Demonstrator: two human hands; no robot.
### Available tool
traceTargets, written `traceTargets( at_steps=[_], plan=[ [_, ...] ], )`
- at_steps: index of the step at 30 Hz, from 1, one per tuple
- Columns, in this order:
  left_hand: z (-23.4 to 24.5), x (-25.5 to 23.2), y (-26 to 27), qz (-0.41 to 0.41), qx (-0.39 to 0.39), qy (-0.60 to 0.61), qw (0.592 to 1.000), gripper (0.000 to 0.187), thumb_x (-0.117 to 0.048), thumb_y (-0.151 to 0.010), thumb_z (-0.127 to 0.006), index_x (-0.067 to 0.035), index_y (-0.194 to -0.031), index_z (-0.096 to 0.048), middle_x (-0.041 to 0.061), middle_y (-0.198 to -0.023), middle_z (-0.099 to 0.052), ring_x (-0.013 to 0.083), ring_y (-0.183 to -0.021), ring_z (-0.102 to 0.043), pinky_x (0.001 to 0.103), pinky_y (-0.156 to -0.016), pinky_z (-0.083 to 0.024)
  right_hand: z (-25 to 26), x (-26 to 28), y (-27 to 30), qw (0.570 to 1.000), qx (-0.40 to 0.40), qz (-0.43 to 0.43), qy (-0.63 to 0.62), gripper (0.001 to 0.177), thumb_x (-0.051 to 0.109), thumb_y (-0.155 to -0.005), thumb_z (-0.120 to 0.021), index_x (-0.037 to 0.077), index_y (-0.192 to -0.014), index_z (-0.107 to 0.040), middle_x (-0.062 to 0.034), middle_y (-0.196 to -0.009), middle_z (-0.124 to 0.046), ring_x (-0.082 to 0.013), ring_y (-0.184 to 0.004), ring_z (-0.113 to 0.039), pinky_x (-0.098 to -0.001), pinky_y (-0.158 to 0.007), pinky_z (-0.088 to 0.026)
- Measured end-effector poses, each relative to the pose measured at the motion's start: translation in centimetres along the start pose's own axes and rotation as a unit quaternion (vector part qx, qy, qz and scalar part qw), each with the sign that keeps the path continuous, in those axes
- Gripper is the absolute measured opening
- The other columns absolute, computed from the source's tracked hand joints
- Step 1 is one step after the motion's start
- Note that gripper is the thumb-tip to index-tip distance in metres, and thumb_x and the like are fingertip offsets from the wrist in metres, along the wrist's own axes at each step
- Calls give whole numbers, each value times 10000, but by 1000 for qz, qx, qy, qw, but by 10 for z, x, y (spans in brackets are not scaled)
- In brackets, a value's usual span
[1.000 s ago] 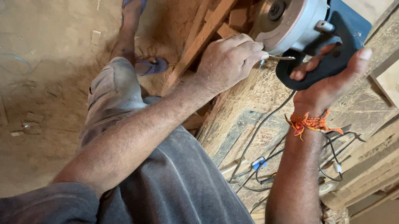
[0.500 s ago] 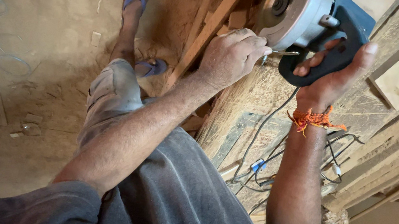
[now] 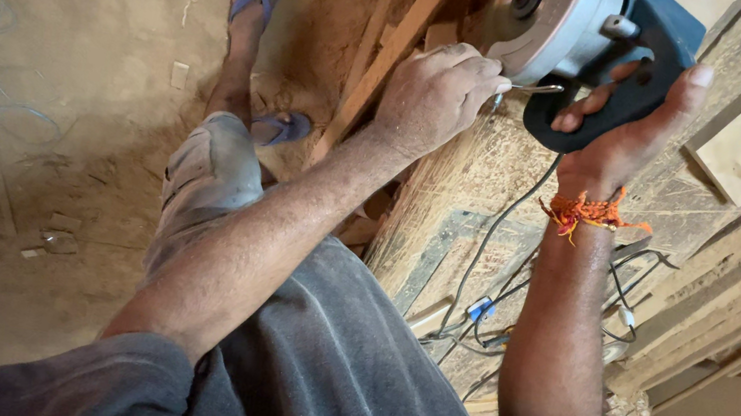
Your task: The person aligns and manipulates wooden boards on a workbench, marks lines on the wood using a pen and a square tool, and handles a handheld circular saw.
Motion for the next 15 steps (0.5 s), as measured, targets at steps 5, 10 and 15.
traceTargets(
  at_steps=[5, 10, 15],
  plan=[
    [-4, 2, -5, 8, 4, 0, 1000, 218, -273, -996, -707, -61, -1005, -757, 56, -930, -740, 193, -848, -750, 326, -736, -625, -2, 2, -2, 999, 4, 22, 27, 769, 828, -846, -592, 70, -964, -649, -62, -653, -549, -203, -512, -566, -381, -470, -510],
    [-3, 2, -9, 4, 2, -1, 1000, 216, -267, -993, -713, -56, -1000, -760, 58, -920, -740, 201, -844, -749, 332, -738, -624, -3, 3, -6, 999, 2, 24, 21, 765, 827, -846, -595, 73, -967, -644, -59, -660, -548, -201, -519, -569, -376, -470, -506],
    [-2, 1, -14, -8, -18, -1, 1000, 193, -267, -980, -719, -80, -993, -765, 48, -933, -739, 200, -866, -748, 327, -762, -624, -5, 5, -11, 999, 4, 36, 18, 761, 821, -866, -582, 66, -951, -640, -63, -653, -540, -203, -503, -556, -376, -449, -488]
  ],
)
Point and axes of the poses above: each hand's wrist, its own y-axis away from the middle knuckle, its own z-axis out of the back of the hand, x = y × z, the point moved 4 cm from there along -y, towards the middle knuckle
